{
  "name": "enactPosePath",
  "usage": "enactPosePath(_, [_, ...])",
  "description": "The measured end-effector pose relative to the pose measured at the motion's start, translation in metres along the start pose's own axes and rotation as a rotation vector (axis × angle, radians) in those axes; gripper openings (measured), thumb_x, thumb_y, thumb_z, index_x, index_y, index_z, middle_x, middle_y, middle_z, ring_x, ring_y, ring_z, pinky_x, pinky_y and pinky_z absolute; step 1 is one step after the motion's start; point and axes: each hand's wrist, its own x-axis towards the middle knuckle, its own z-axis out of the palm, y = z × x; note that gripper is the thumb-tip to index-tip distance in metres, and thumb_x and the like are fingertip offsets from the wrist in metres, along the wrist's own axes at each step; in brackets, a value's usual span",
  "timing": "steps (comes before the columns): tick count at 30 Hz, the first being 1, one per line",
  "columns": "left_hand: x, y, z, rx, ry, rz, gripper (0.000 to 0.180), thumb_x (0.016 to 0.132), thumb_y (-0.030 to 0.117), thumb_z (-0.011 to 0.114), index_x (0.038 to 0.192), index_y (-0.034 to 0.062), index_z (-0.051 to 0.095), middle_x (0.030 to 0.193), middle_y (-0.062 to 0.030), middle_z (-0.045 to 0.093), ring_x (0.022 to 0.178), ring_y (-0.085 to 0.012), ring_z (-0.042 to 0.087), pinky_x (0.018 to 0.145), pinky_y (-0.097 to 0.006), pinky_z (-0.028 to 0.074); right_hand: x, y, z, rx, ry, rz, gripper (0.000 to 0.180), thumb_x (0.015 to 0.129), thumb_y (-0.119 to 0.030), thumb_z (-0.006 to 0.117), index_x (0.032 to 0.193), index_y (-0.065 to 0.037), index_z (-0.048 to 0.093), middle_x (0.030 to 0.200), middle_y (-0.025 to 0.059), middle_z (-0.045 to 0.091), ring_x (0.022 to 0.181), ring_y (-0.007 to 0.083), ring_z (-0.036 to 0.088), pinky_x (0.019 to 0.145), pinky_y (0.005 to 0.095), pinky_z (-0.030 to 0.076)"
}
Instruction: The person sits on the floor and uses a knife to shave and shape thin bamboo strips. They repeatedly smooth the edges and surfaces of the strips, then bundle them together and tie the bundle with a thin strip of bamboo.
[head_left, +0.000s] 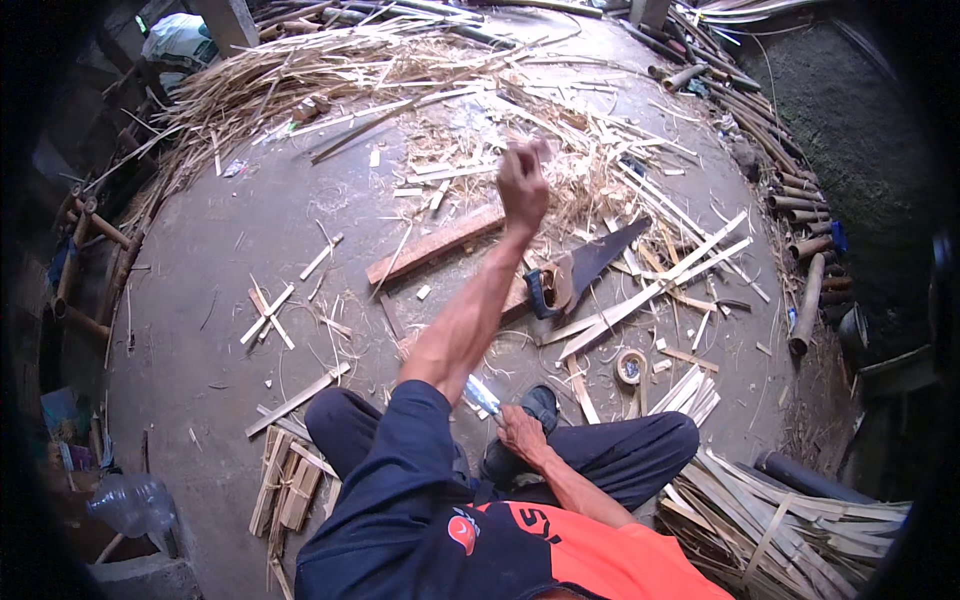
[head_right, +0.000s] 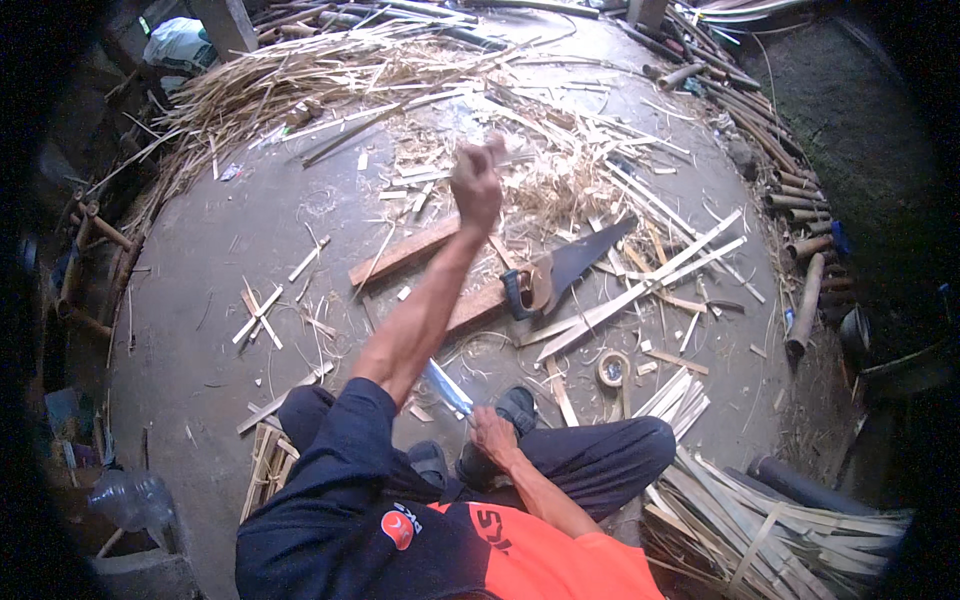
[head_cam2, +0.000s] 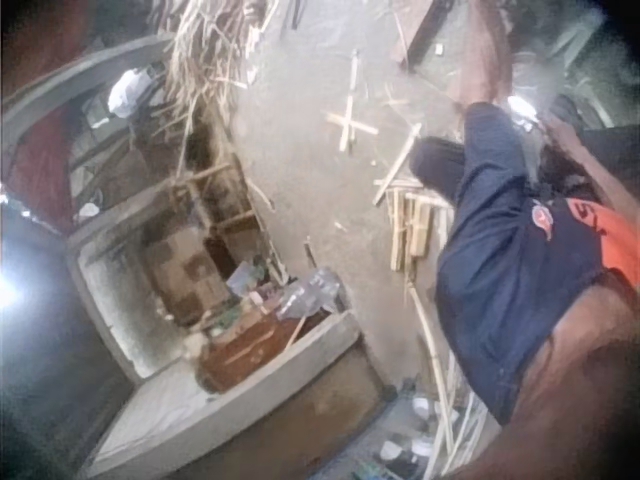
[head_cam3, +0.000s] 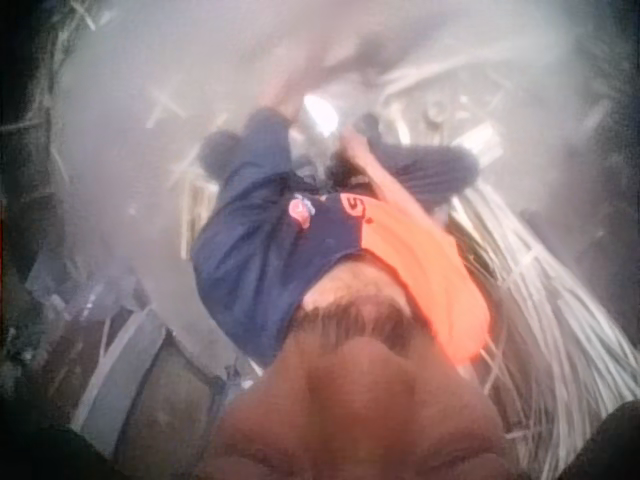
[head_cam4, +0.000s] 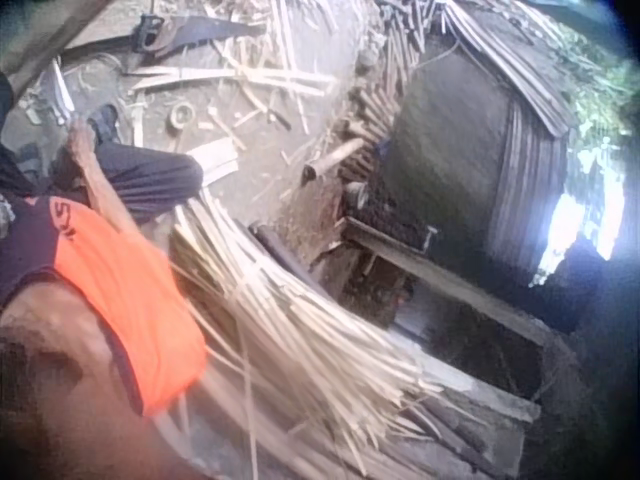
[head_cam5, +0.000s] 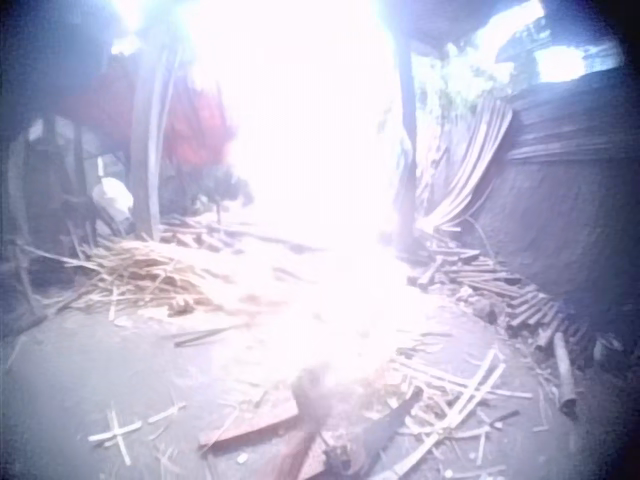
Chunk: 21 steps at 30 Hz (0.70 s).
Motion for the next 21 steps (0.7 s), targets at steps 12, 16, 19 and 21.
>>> enactPosePath(12, [0.068,-0.068,-0.090,0.354,-1.148,-0.458,0.015,0.075,-0.011,0.044,0.079,0.0026,0.050,0.077,-0.0060,0.057,0.078,-0.0165,0.058,0.075,-0.032,0.049,0.001,-0.012,-0.014,0.085,-0.070,0.043,0.035,0.076,-0.022,0.057,0.106,-0.005,0.048,0.093,0.0199,0.056,0.086,0.0387,0.056,0.073,0.0468,0.045])
enactPosePath(16, [0.024,-0.073,-0.011,0.289,-0.980,-0.458,0.013,0.081,-0.001,0.049,0.070,0.0037,0.047,0.071,-0.0052,0.055,0.063,-0.0135,0.049,0.056,-0.029,0.046,0.004,-0.009,-0.017,0.114,-0.048,0.020,0.035,0.076,-0.022,0.057,0.106,-0.005,0.049,0.091,0.0191,0.055,0.086,0.0374,0.055,0.073,0.0453,0.045])
enactPosePath(19, [0.015,-0.064,0.021,0.251,-0.784,-0.158,0.021,0.079,-0.012,0.039,0.070,0.0047,0.046,0.080,-0.0092,0.060,0.069,-0.0134,0.054,0.056,-0.026,0.048,0.004,-0.008,-0.013,0.127,-0.031,0.007,0.035,0.076,-0.022,0.056,0.106,-0.006,0.049,0.090,0.0194,0.055,0.086,0.0374,0.055,0.073,0.0456,0.045])
enactPosePath(21, [0.030,-0.054,0.026,0.155,-0.624,-0.210,0.023,0.074,-0.015,0.040,0.070,0.0055,0.050,0.081,-0.0065,0.061,0.066,-0.0119,0.051,0.051,-0.024,0.044,0.006,-0.005,-0.010,0.139,-0.032,0.006,0.035,0.076,-0.022,0.056,0.107,-0.006,0.049,0.090,0.0194,0.055,0.086,0.0372,0.055,0.072,0.0457,0.045])
